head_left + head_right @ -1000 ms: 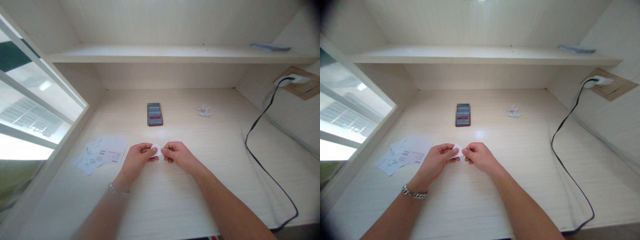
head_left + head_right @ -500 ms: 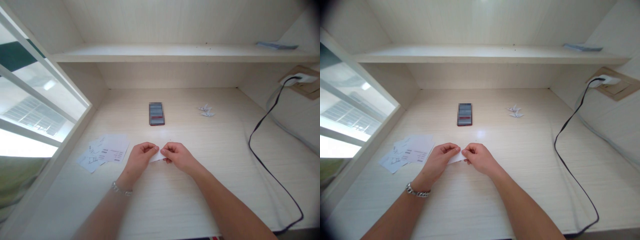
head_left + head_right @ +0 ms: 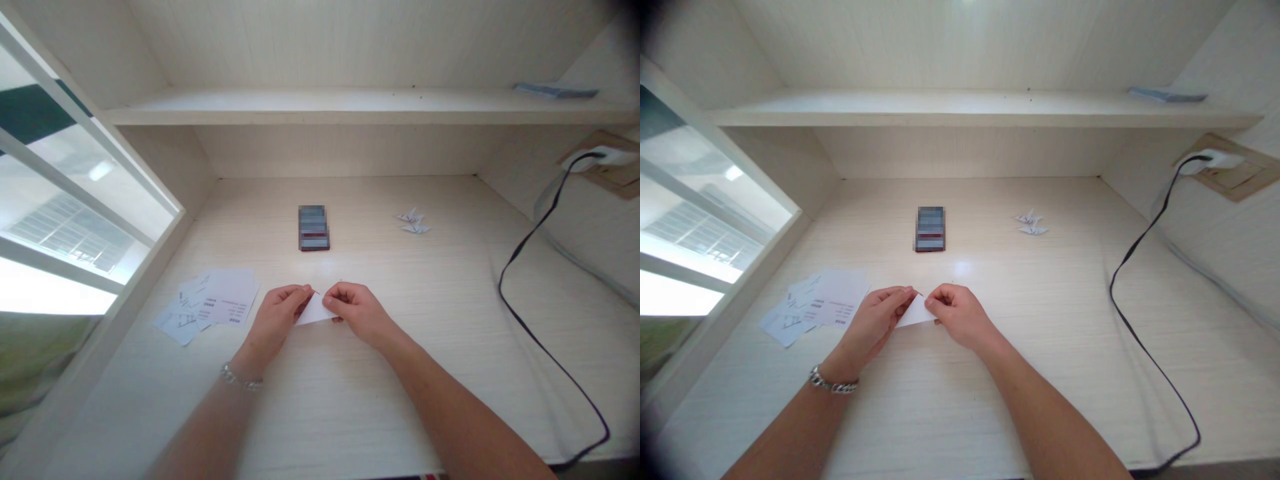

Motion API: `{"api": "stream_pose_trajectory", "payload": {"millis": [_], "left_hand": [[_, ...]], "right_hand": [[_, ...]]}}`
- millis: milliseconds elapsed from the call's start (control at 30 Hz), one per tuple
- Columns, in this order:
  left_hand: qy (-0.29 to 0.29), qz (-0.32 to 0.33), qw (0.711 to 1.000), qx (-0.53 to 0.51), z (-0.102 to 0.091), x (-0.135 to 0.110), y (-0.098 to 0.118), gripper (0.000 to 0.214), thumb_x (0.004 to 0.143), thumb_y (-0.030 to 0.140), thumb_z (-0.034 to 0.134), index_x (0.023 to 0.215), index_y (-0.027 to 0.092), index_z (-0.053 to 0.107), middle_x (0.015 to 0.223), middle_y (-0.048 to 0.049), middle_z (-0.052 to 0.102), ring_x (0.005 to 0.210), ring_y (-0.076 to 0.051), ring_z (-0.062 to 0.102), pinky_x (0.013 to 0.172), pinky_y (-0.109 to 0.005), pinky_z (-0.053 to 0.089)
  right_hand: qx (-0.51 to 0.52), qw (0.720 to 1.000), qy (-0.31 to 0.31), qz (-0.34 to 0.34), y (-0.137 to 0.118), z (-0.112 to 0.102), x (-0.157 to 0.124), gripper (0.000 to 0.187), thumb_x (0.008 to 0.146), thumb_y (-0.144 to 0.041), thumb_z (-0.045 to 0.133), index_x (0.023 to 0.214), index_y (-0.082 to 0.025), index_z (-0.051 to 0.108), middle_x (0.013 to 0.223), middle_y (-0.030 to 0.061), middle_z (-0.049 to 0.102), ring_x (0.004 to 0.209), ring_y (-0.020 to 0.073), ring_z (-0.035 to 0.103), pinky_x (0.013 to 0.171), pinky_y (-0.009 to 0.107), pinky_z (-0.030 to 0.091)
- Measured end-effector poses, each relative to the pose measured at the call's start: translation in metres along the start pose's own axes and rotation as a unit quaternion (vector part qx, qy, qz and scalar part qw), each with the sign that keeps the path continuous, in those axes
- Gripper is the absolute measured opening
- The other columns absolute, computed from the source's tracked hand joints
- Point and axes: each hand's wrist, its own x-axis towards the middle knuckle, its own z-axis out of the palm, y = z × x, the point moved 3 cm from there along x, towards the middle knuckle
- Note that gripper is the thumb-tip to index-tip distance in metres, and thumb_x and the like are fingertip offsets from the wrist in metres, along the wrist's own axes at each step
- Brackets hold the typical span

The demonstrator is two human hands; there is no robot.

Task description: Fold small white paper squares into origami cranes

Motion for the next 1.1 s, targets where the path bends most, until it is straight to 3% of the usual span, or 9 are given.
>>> {"api": "stream_pose_trajectory", "payload": {"millis": [200,467,700,867,1100], "left_hand": [[0.045,0.055,0.987,0.143,-0.002,0.001,0.004,0.020,0.070,0.033,0.061,0.069,0.014,0.064,0.065,-0.0008,0.061,0.060,-0.012,0.052,0.057,-0.022,0.039],[0.143,0.071,0.983,0.089,-0.027,0.004,0.008,0.024,0.069,0.037,0.064,0.074,0.014,0.062,0.064,0.0009,0.058,0.056,-0.010,0.049,0.052,-0.020,0.037],[0.125,0.075,0.986,0.079,-0.020,0.003,0.007,0.024,0.068,0.037,0.065,0.072,0.013,0.062,0.063,0.0008,0.058,0.054,-0.010,0.048,0.051,-0.020,0.037],[0.112,0.100,0.980,0.133,-0.015,0.001,0.009,0.021,0.071,0.035,0.062,0.074,0.014,0.062,0.066,0.0002,0.060,0.058,-0.011,0.050,0.055,-0.021,0.039],[0.073,0.138,0.964,0.216,-0.001,-0.004,0.006,0.020,0.074,0.034,0.057,0.071,0.016,0.064,0.065,-0.0007,0.060,0.061,-0.013,0.051,0.057,-0.022,0.038]], "right_hand": [[-0.024,1.000,-0.008,0.005,-0.002,0.000,-0.001,0.014,0.077,-0.029,0.053,0.072,-0.016,0.058,0.064,-0.0004,0.056,0.058,0.0107,0.052,0.055,0.024,0.043],[-0.041,0.999,-0.003,0.006,-0.005,-0.013,-0.002,0.016,0.077,-0.030,0.054,0.071,-0.016,0.058,0.064,0.0013,0.060,0.056,0.0112,0.053,0.055,0.024,0.042],[-0.023,1.000,0.007,-0.013,-0.011,-0.009,-0.003,0.022,0.081,-0.036,0.050,0.074,-0.016,0.057,0.067,0.0020,0.060,0.058,0.0112,0.054,0.056,0.025,0.042],[-0.110,0.993,0.008,-0.030,-0.011,-0.009,-0.006,0.014,0.080,-0.028,0.051,0.072,-0.017,0.057,0.062,0.0000,0.057,0.058,0.0115,0.052,0.055,0.024,0.039],[-0.133,0.990,0.013,-0.042,-0.013,-0.007,-0.005,0.014,0.079,-0.027,0.049,0.076,-0.017,0.060,0.068,0.0009,0.059,0.061,0.0121,0.051,0.055,0.024,0.037]]}}
